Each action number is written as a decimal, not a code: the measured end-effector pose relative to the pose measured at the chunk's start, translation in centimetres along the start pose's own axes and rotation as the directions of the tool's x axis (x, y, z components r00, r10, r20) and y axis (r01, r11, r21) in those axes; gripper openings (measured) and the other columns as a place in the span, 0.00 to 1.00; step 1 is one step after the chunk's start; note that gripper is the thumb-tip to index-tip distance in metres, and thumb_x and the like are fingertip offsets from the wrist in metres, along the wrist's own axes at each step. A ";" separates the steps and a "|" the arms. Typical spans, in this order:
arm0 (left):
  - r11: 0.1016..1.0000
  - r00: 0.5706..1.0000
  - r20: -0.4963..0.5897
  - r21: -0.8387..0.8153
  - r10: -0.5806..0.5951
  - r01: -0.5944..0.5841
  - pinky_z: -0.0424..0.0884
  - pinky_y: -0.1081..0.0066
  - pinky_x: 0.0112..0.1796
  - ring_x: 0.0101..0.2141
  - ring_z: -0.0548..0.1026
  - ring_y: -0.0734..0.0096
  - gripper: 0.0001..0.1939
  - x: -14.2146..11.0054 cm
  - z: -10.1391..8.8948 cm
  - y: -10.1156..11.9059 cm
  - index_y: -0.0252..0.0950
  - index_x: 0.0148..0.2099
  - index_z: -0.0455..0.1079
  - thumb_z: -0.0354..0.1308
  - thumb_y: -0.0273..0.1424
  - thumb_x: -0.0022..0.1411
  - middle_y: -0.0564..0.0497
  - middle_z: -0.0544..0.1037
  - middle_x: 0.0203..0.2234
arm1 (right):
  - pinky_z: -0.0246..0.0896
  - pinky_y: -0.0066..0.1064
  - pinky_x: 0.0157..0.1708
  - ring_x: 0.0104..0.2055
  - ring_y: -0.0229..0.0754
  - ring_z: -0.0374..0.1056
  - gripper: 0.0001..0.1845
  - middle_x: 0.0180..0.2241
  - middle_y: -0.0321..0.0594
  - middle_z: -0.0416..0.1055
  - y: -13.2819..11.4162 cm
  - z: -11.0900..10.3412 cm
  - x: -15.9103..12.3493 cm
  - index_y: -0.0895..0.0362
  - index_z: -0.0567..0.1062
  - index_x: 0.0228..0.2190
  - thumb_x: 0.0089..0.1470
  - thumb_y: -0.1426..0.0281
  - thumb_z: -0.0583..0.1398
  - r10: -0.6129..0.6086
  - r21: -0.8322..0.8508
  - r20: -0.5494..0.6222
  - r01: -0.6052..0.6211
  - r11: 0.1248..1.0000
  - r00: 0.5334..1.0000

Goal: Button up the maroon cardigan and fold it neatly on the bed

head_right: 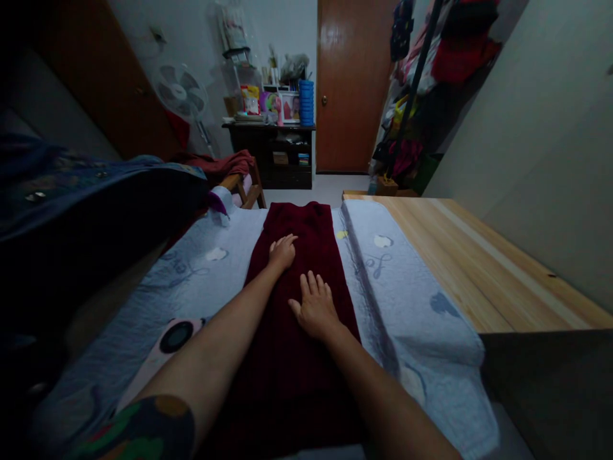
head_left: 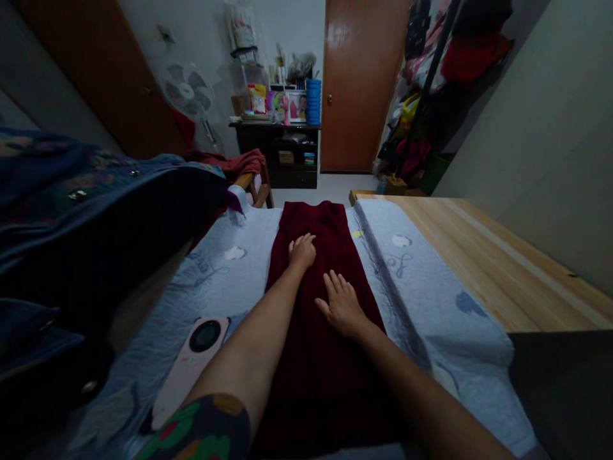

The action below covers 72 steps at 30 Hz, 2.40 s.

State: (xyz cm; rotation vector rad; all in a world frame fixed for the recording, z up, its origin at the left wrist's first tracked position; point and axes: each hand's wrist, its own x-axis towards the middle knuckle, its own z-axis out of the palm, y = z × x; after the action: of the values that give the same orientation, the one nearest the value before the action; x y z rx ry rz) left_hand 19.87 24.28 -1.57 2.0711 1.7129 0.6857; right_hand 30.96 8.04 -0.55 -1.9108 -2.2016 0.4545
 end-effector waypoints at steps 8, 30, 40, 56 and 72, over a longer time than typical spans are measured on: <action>0.994 0.986 0.168 -0.111 0.006 0.012 0.52 0.63 0.60 0.62 0.58 0.65 0.30 -1.3 -3.3 0.4 0.32 0.65 0.51 0.51 0.28 0.62 0.41 0.58 0.63 | 0.42 0.47 0.63 0.69 0.53 0.37 0.36 0.67 0.48 0.43 -0.2 0.0 -5.0 0.59 0.52 0.64 0.61 0.54 0.49 -0.071 0.039 -0.025 0.072 0.997 0.997; 0.943 0.925 0.349 -0.331 0.147 -0.025 0.66 0.68 0.49 0.45 0.71 0.66 0.30 -25.8 -7.1 4.2 0.39 0.57 0.63 0.57 0.25 0.49 0.48 0.70 0.48 | 0.38 0.48 0.64 0.67 0.48 0.44 0.29 0.65 0.48 0.50 0.8 1.3 -9.1 0.60 0.57 0.62 0.62 0.64 0.48 -0.167 -0.028 -0.132 0.164 0.986 0.977; 0.901 0.811 0.541 -0.433 0.223 0.041 0.67 0.74 0.35 0.34 0.72 0.72 0.24 -21.5 -11.7 -0.3 0.39 0.56 0.64 0.55 0.30 0.57 0.53 0.75 0.36 | 0.61 0.37 0.51 0.51 0.47 0.68 0.20 0.49 0.48 0.73 2.2 -6.5 -5.9 0.59 0.72 0.49 0.55 0.68 0.55 -0.322 0.053 0.214 0.318 0.947 0.922; 0.936 0.949 0.007 -0.164 -0.314 0.311 0.66 0.69 0.48 0.49 0.73 0.56 0.18 0.6 -6.9 -7.3 0.31 0.46 0.72 0.59 0.24 0.50 0.39 0.77 0.46 | 0.44 0.48 0.61 0.66 0.53 0.44 0.26 0.64 0.48 0.53 -1.4 1.0 8.3 0.61 0.65 0.57 0.59 0.65 0.53 -0.128 -0.008 -0.360 0.134 0.991 0.924; 0.696 0.847 0.159 -0.504 -0.507 0.512 0.73 0.57 0.43 0.45 0.73 0.63 0.18 10.8 -4.2 -8.9 0.34 0.54 0.65 0.55 0.37 0.65 0.45 0.71 0.49 | 0.43 0.47 0.62 0.66 0.50 0.46 0.25 0.64 0.45 0.54 -0.6 2.1 8.4 0.58 0.66 0.57 0.59 0.65 0.52 -0.151 -0.025 -0.408 0.154 0.988 0.901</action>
State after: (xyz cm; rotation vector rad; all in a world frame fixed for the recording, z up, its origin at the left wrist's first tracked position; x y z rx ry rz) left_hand 11.81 36.47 -1.69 1.1393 1.7255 0.8377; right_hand 28.37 16.04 -2.78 -1.6282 -2.0397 0.0278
